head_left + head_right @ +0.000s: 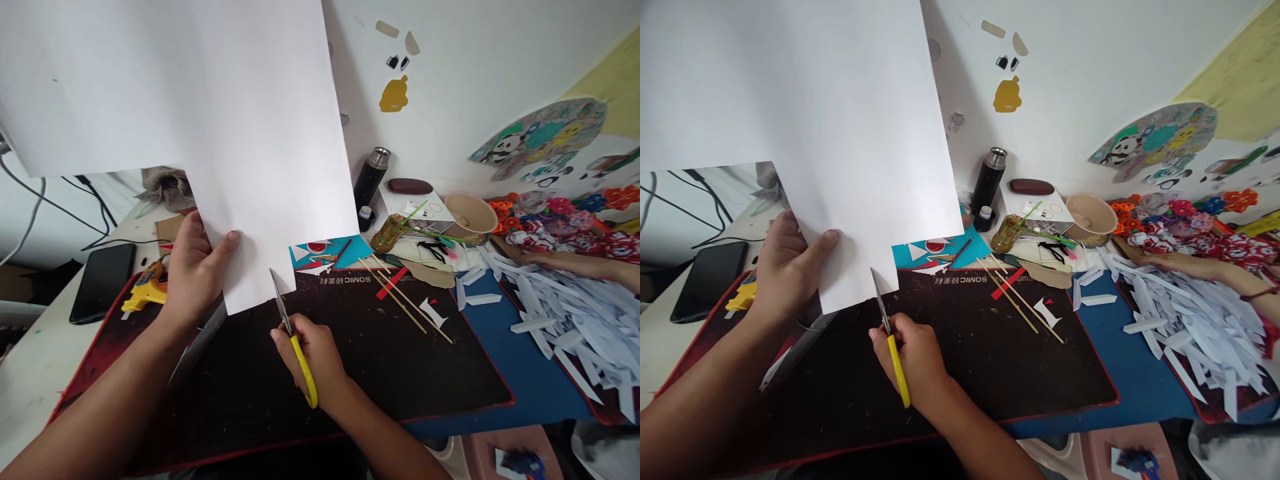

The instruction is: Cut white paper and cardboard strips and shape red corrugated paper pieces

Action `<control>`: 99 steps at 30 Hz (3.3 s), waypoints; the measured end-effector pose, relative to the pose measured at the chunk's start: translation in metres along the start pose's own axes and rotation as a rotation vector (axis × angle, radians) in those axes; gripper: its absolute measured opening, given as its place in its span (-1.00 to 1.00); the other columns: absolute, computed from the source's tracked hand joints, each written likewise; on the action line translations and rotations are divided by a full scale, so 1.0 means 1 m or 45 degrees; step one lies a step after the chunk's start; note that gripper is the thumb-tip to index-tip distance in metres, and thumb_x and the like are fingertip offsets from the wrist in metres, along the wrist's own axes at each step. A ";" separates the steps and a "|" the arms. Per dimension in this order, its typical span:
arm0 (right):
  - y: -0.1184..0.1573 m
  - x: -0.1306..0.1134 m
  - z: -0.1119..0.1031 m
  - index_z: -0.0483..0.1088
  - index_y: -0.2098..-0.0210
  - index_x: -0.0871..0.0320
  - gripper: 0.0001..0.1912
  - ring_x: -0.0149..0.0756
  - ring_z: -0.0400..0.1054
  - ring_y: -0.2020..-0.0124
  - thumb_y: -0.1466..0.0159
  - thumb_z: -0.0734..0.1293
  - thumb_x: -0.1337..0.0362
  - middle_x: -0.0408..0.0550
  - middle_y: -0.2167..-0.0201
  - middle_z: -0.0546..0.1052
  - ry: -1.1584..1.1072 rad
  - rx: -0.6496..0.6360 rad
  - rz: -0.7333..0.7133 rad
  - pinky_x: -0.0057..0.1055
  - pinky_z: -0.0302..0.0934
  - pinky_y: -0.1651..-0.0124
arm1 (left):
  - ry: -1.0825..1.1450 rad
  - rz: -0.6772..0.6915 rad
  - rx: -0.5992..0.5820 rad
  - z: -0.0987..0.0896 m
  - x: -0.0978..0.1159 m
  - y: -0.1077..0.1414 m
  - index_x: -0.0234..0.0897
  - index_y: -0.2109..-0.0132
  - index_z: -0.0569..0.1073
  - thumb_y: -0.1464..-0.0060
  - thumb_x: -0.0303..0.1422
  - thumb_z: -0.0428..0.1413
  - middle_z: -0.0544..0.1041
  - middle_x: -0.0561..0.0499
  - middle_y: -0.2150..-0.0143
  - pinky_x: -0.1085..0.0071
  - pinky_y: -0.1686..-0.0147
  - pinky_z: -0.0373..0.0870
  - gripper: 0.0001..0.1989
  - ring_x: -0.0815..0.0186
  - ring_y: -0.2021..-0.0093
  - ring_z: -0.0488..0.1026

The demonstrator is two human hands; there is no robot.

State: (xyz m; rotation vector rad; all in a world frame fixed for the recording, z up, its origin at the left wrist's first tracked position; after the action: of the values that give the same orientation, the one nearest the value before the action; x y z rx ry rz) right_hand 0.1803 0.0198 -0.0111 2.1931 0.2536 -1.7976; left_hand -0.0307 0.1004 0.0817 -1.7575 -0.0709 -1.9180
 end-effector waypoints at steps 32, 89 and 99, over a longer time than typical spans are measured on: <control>0.005 0.003 0.019 0.50 0.00 0.12 -0.24 -0.13 0.67 0.34 -0.06 0.61 -0.30 -0.02 0.35 0.71 -0.365 -0.314 0.107 -0.31 0.53 0.23 | 0.043 -0.070 -0.018 -0.002 0.010 -0.005 -0.22 -0.04 0.53 -0.08 -0.31 0.43 0.67 -0.10 -0.06 0.44 0.20 0.61 -0.59 0.25 0.12 0.62; -0.002 -0.006 0.008 0.52 0.15 0.17 -0.67 -0.45 0.39 0.62 -0.43 0.36 0.01 -0.15 0.46 0.55 -0.197 -0.138 0.101 -0.58 0.24 0.57 | -0.010 -0.218 -0.060 0.002 -0.008 0.024 -0.15 -0.08 0.54 -0.14 -0.27 0.40 0.67 -0.05 0.03 0.45 0.22 0.61 -0.61 0.24 0.15 0.60; -0.003 -0.007 0.007 0.45 0.30 0.16 -0.65 -0.47 0.35 0.66 -0.45 0.34 0.01 -0.16 0.51 0.52 -0.150 -0.109 0.098 -0.58 0.20 0.60 | -0.039 -0.190 -0.039 0.001 -0.009 0.026 -0.18 -0.05 0.52 -0.12 -0.25 0.42 0.64 -0.03 -0.01 0.49 0.23 0.61 -0.60 0.29 0.16 0.60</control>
State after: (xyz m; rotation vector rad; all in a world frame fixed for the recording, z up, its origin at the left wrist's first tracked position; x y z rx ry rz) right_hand 0.1713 0.0207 -0.0059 2.0034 0.2136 -1.8306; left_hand -0.0187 0.0815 0.0653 -1.8483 -0.1894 -2.0064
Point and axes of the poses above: each hand's wrist, its own y-axis away from the middle knuckle, its own z-axis out of the palm, x = y × z, the point moved 9 cm from there along -y, towards the middle knuckle
